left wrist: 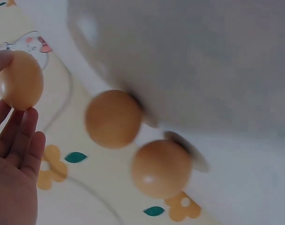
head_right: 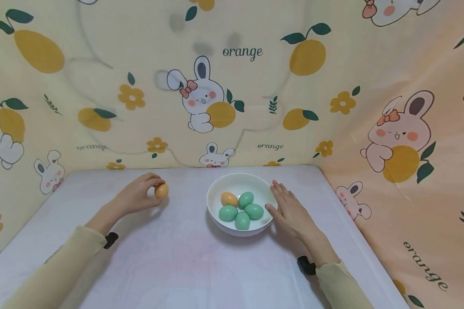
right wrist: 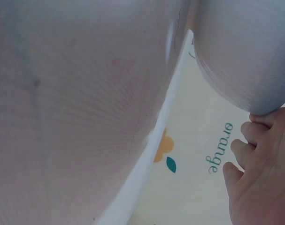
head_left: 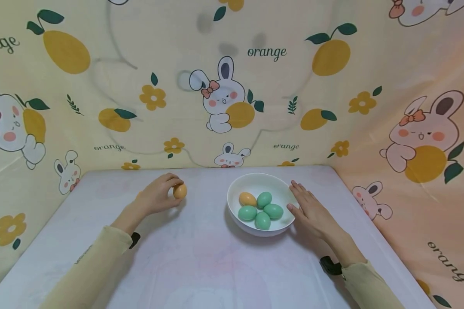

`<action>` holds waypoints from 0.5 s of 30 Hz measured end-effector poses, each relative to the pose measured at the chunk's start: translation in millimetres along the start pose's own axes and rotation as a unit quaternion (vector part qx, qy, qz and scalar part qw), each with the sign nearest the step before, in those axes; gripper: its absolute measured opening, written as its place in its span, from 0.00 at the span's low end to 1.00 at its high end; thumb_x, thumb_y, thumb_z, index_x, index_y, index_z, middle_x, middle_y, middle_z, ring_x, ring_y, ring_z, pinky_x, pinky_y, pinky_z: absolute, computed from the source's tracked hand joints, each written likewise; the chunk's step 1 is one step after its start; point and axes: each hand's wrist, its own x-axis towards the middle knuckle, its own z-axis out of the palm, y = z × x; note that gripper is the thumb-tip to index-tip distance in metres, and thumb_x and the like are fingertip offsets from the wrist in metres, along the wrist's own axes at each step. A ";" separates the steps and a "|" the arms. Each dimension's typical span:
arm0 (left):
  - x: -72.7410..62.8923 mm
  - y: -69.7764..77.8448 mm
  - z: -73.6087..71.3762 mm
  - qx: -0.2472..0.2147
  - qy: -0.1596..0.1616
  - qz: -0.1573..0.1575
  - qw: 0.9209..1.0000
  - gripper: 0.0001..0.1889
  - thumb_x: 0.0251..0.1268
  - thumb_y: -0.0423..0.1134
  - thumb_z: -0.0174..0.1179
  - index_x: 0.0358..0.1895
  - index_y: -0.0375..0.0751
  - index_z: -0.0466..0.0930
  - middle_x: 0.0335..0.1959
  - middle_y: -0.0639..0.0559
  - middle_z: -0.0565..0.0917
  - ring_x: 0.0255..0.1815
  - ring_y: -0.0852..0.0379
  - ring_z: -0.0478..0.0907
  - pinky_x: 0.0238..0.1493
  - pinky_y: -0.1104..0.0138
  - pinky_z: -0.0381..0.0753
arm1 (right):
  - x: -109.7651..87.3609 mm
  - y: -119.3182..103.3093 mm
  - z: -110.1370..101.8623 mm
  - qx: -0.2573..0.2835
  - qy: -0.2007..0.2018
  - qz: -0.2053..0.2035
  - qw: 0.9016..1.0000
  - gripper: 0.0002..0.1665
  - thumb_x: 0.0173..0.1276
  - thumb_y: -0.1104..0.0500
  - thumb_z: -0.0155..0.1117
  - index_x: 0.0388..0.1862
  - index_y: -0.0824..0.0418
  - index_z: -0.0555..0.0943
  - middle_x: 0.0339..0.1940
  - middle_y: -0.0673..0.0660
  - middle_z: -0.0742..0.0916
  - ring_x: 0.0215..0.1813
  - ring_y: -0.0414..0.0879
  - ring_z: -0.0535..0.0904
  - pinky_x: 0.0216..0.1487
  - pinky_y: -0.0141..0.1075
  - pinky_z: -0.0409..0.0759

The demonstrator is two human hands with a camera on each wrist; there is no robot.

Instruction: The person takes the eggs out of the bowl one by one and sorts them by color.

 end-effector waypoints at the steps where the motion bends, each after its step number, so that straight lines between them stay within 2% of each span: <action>1: -1.1 -2.5 0.2 0.000 -0.006 -0.005 1.000 0.25 0.53 0.34 0.76 0.55 0.29 0.83 0.54 0.37 0.82 0.55 0.39 0.81 0.60 0.47 0.80 | 0.0 -0.2 0.0 -0.001 -0.001 0.001 1.000 0.43 0.84 0.40 0.47 0.84 0.65 0.55 0.86 0.61 0.56 0.85 0.62 0.48 0.81 0.60 0.49; 8: -6.7 -17.9 3.1 0.012 -0.056 -0.043 0.997 0.26 0.55 0.38 0.77 0.57 0.30 0.84 0.56 0.40 0.83 0.57 0.40 0.80 0.63 0.46 0.78 | -0.9 -0.2 0.2 -0.002 -0.003 0.005 1.000 0.44 0.83 0.39 0.47 0.85 0.64 0.54 0.87 0.61 0.56 0.85 0.62 0.48 0.81 0.60 0.49; 15: -10.8 -24.9 4.9 0.018 -0.069 -0.051 0.996 0.24 0.59 0.38 0.75 0.57 0.31 0.84 0.57 0.38 0.82 0.59 0.37 0.79 0.63 0.43 0.78 | -1.4 -0.4 -0.2 -0.002 -0.003 0.004 1.000 0.44 0.84 0.40 0.47 0.85 0.64 0.54 0.86 0.61 0.56 0.85 0.62 0.48 0.82 0.59 0.49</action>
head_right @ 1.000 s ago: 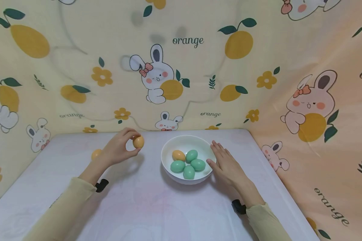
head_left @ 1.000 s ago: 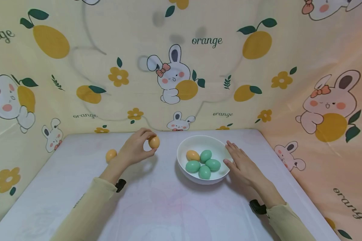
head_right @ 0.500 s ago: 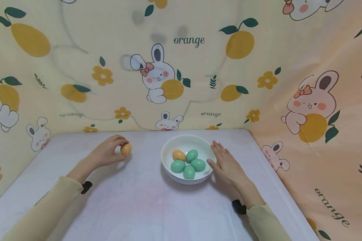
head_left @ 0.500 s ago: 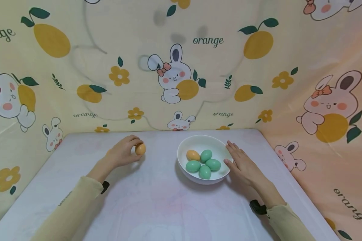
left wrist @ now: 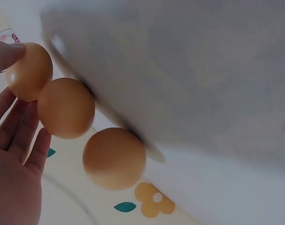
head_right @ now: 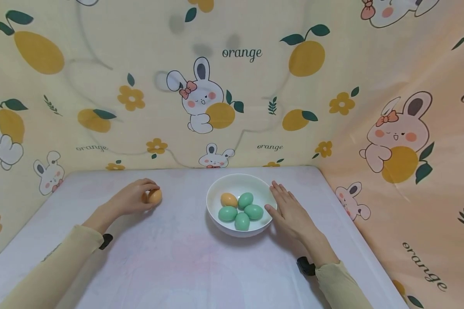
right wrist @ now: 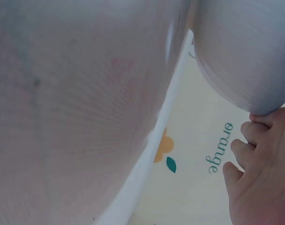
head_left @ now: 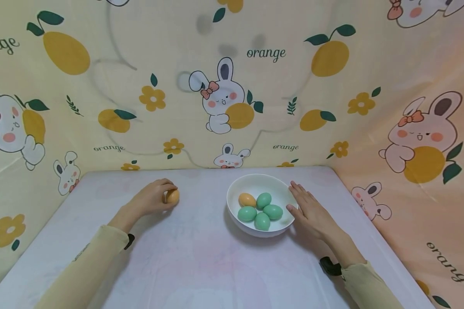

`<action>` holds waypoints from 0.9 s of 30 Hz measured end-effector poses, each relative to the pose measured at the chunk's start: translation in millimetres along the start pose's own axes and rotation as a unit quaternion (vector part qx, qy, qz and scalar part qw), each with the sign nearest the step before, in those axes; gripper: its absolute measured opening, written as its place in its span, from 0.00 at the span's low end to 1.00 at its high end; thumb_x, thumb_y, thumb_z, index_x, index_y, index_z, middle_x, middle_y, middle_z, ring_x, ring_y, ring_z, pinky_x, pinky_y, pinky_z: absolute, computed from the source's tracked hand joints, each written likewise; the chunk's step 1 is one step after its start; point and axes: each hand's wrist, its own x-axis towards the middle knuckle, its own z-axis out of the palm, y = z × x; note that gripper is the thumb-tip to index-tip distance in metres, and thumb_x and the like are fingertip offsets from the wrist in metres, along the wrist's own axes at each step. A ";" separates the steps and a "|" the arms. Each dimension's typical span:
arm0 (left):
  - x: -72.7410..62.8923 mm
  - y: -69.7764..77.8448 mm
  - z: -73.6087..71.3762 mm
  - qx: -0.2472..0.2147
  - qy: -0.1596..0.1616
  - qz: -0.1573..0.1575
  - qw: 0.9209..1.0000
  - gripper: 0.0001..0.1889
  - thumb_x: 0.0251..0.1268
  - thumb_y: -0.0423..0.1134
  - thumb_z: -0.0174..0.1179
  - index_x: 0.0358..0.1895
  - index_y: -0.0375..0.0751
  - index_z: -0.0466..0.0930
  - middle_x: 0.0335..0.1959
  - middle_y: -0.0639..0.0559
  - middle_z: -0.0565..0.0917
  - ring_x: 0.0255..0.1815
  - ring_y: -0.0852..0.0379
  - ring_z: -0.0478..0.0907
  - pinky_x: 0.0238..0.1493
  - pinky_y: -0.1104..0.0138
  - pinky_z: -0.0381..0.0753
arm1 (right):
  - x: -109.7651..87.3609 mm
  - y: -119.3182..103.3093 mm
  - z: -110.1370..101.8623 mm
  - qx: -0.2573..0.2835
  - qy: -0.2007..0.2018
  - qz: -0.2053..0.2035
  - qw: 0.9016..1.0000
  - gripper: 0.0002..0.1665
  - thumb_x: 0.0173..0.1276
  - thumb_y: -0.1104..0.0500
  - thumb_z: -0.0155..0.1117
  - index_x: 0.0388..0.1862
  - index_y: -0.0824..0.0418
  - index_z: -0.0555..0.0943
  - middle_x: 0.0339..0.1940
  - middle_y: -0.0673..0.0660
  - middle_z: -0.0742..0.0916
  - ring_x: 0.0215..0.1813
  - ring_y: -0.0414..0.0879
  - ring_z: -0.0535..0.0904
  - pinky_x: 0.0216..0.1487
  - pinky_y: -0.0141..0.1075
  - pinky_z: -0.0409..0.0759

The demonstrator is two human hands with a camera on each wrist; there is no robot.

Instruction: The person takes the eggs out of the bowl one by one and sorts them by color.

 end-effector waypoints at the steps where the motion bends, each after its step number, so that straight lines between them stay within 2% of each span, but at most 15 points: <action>1: -0.2 -0.8 0.6 0.001 -0.003 -0.001 1.000 0.24 0.59 0.38 0.75 0.58 0.31 0.84 0.58 0.38 0.82 0.59 0.37 0.79 0.63 0.43 0.78 | 0.0 -0.2 -0.1 0.000 0.000 0.000 1.000 0.44 0.84 0.40 0.47 0.85 0.65 0.54 0.86 0.61 0.56 0.85 0.62 0.48 0.81 0.60 0.49; 6: -0.3 -4.0 3.3 0.005 -0.019 -0.013 1.000 0.25 0.59 0.38 0.75 0.59 0.32 0.84 0.59 0.37 0.81 0.60 0.37 0.79 0.63 0.43 0.77 | 0.0 -0.9 -0.3 0.000 -0.001 -0.001 1.000 0.44 0.84 0.40 0.47 0.85 0.65 0.54 0.86 0.62 0.56 0.85 0.63 0.49 0.81 0.60 0.49; 27: 0.5 -5.1 4.5 0.023 -0.021 -0.014 0.999 0.26 0.59 0.40 0.74 0.61 0.34 0.83 0.61 0.37 0.81 0.60 0.37 0.79 0.61 0.41 0.76 | 0.3 0.9 0.2 0.000 -0.002 -0.001 1.000 0.43 0.84 0.40 0.46 0.85 0.64 0.53 0.87 0.61 0.55 0.85 0.63 0.48 0.82 0.58 0.48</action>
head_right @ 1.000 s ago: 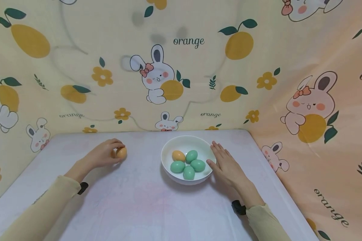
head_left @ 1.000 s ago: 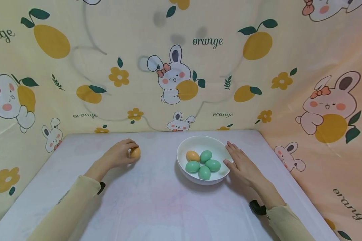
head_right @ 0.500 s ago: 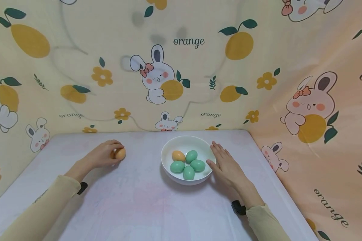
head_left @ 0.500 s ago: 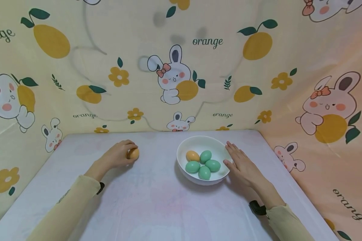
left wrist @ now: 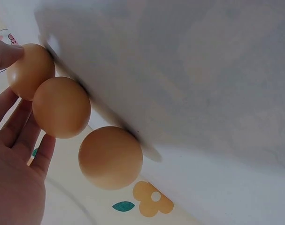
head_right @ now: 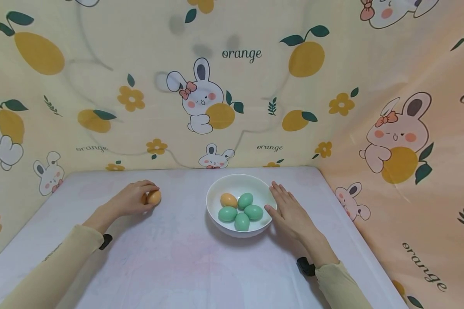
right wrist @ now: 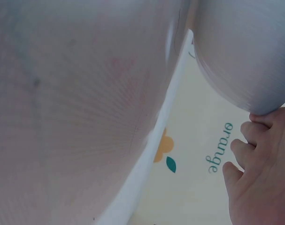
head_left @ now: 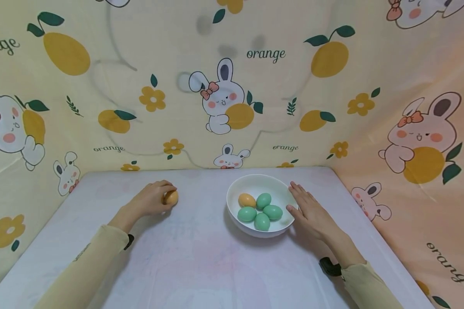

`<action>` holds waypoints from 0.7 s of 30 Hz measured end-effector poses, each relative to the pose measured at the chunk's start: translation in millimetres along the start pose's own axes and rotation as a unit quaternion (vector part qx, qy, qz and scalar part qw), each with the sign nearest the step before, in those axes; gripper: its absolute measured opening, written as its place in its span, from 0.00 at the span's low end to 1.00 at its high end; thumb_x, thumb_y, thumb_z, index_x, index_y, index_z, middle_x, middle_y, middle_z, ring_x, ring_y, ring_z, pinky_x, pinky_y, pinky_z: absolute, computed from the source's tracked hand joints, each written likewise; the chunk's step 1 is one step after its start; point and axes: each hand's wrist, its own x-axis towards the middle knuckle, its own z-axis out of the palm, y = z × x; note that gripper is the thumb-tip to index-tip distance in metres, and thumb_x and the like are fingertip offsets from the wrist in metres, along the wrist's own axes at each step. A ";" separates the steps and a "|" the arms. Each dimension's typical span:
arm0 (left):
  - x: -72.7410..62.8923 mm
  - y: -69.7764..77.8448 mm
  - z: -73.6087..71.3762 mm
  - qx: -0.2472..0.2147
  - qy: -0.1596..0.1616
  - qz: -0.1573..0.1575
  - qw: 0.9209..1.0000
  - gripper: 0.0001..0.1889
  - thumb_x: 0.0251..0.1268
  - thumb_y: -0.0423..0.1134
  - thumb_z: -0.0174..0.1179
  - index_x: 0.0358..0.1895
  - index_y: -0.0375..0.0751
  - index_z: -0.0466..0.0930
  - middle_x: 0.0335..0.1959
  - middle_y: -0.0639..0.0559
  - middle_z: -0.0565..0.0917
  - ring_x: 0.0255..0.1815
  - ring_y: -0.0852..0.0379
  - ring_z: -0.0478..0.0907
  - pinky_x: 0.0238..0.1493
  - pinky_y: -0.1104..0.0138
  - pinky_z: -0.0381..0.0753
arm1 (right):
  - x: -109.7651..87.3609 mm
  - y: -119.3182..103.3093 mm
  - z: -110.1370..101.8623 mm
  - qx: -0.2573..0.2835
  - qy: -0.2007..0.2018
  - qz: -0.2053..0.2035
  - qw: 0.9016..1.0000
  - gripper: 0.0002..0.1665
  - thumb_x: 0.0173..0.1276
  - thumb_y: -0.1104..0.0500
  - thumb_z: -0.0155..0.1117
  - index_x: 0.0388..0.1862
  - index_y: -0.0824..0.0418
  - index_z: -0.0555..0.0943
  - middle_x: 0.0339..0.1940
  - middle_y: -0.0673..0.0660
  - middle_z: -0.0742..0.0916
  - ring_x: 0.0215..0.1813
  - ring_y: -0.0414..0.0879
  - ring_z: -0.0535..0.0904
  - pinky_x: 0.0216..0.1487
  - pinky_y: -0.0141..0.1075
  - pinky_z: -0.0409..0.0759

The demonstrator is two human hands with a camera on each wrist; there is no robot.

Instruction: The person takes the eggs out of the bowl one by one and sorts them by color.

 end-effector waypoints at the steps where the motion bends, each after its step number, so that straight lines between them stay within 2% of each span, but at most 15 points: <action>1: 0.0 0.3 0.0 0.000 -0.001 -0.001 1.000 0.26 0.59 0.40 0.74 0.61 0.34 0.83 0.61 0.37 0.82 0.60 0.37 0.79 0.61 0.41 0.76 | 0.0 0.0 0.1 0.000 0.000 0.000 1.000 0.43 0.84 0.40 0.47 0.85 0.64 0.53 0.87 0.61 0.55 0.85 0.63 0.48 0.82 0.58 0.48; 10: 0.0 2.2 -2.0 -0.003 -0.009 -0.017 1.000 0.27 0.62 0.41 0.74 0.63 0.35 0.82 0.64 0.37 0.80 0.63 0.37 0.77 0.63 0.40 0.74 | 0.2 0.1 0.5 0.000 0.001 0.000 1.000 0.43 0.84 0.40 0.46 0.85 0.64 0.53 0.87 0.61 0.55 0.85 0.63 0.48 0.82 0.59 0.48; 14: -0.1 3.5 -2.9 -0.007 -0.004 -0.012 1.000 0.27 0.62 0.41 0.74 0.64 0.35 0.82 0.64 0.37 0.80 0.65 0.37 0.76 0.65 0.40 0.73 | 0.2 0.0 0.4 0.001 0.000 -0.002 1.000 0.43 0.84 0.40 0.47 0.85 0.64 0.53 0.87 0.61 0.55 0.85 0.63 0.48 0.82 0.59 0.49; 18: 0.4 8.8 -4.0 -0.014 0.027 0.007 1.000 0.26 0.62 0.39 0.71 0.63 0.35 0.82 0.63 0.38 0.80 0.64 0.37 0.77 0.64 0.40 0.74 | 0.6 0.2 0.4 -0.001 0.000 -0.002 1.000 0.43 0.84 0.40 0.47 0.85 0.65 0.53 0.86 0.62 0.55 0.85 0.63 0.48 0.81 0.60 0.49; 21: 1.5 16.6 -5.3 -0.022 0.066 0.029 0.997 0.23 0.63 0.35 0.68 0.62 0.34 0.82 0.61 0.38 0.81 0.61 0.37 0.79 0.61 0.41 0.76 | 0.8 0.4 0.4 -0.003 0.000 -0.002 1.000 0.43 0.84 0.40 0.46 0.85 0.64 0.53 0.86 0.62 0.55 0.85 0.63 0.48 0.81 0.60 0.49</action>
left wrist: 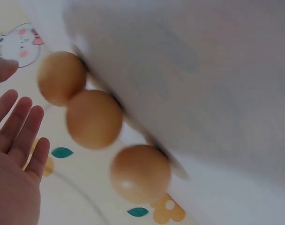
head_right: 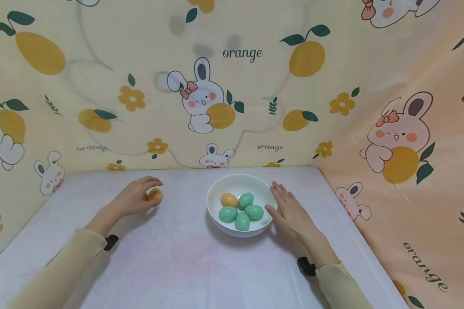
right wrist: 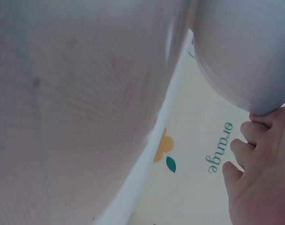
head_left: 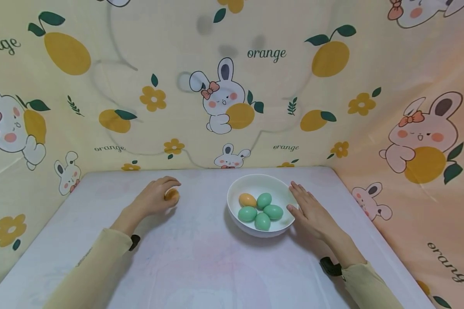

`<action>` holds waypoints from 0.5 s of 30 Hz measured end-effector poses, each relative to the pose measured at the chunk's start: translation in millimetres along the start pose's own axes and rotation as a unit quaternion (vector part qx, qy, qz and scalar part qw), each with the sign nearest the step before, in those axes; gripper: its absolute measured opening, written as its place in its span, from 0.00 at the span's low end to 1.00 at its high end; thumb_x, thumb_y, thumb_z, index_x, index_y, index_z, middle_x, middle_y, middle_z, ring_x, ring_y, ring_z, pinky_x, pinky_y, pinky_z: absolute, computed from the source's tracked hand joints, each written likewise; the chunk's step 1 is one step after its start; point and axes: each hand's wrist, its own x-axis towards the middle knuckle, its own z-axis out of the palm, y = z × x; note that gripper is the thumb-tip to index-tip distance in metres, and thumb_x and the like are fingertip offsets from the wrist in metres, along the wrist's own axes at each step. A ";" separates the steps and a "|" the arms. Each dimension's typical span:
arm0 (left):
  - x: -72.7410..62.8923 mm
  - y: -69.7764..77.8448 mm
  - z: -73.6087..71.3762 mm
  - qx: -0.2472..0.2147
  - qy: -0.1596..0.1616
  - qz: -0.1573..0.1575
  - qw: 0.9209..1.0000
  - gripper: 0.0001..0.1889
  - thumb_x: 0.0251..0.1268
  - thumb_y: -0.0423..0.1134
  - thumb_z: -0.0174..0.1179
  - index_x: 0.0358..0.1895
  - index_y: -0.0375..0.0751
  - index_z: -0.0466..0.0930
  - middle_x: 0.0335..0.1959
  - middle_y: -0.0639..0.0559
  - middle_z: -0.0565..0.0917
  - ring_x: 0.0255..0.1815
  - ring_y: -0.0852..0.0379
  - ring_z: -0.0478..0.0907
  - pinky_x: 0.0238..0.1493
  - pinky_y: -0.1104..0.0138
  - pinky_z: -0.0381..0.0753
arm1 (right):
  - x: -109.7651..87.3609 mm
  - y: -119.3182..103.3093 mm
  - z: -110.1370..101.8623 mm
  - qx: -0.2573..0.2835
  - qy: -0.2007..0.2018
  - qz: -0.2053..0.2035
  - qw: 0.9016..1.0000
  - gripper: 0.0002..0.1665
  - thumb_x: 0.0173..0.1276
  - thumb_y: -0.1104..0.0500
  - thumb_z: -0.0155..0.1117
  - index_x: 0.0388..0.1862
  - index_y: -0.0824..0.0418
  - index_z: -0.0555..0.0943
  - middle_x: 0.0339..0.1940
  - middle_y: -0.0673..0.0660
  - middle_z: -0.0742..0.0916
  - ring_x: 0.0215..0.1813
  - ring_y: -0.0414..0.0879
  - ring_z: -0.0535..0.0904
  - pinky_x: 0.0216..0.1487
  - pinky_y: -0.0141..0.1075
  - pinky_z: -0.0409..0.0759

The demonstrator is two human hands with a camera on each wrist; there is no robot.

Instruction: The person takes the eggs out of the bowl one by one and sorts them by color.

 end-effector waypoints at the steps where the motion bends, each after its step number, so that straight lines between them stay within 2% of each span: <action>1: 0.8 2.6 0.2 -0.002 0.013 0.007 1.000 0.22 0.63 0.34 0.68 0.61 0.34 0.82 0.60 0.38 0.82 0.60 0.37 0.80 0.60 0.41 0.77 | 0.0 0.1 -0.1 0.000 0.000 0.000 1.000 0.43 0.84 0.40 0.46 0.85 0.64 0.53 0.86 0.62 0.55 0.85 0.63 0.48 0.82 0.60 0.49; 5: 4.4 14.0 2.3 -0.019 0.057 0.031 0.998 0.21 0.64 0.32 0.69 0.60 0.33 0.82 0.59 0.39 0.82 0.54 0.40 0.83 0.56 0.42 0.80 | -0.3 0.2 -0.5 0.002 0.001 -0.002 1.000 0.43 0.84 0.40 0.47 0.85 0.64 0.53 0.86 0.62 0.56 0.85 0.63 0.48 0.82 0.58 0.48; 9: 9.6 27.2 5.2 -0.032 0.083 0.039 0.995 0.20 0.65 0.33 0.69 0.60 0.35 0.82 0.59 0.42 0.82 0.48 0.46 0.85 0.52 0.48 0.82 | -0.4 0.5 -0.4 0.005 0.002 -0.003 1.000 0.43 0.84 0.41 0.47 0.85 0.65 0.53 0.86 0.62 0.56 0.85 0.63 0.48 0.83 0.56 0.47; 15: 18.1 47.9 9.9 -0.035 0.115 0.072 0.990 0.19 0.65 0.32 0.69 0.58 0.36 0.83 0.57 0.43 0.83 0.45 0.49 0.84 0.44 0.54 0.84 | -0.4 0.3 -0.1 0.004 0.000 0.000 1.000 0.43 0.84 0.40 0.47 0.85 0.64 0.53 0.86 0.62 0.56 0.85 0.62 0.48 0.82 0.58 0.48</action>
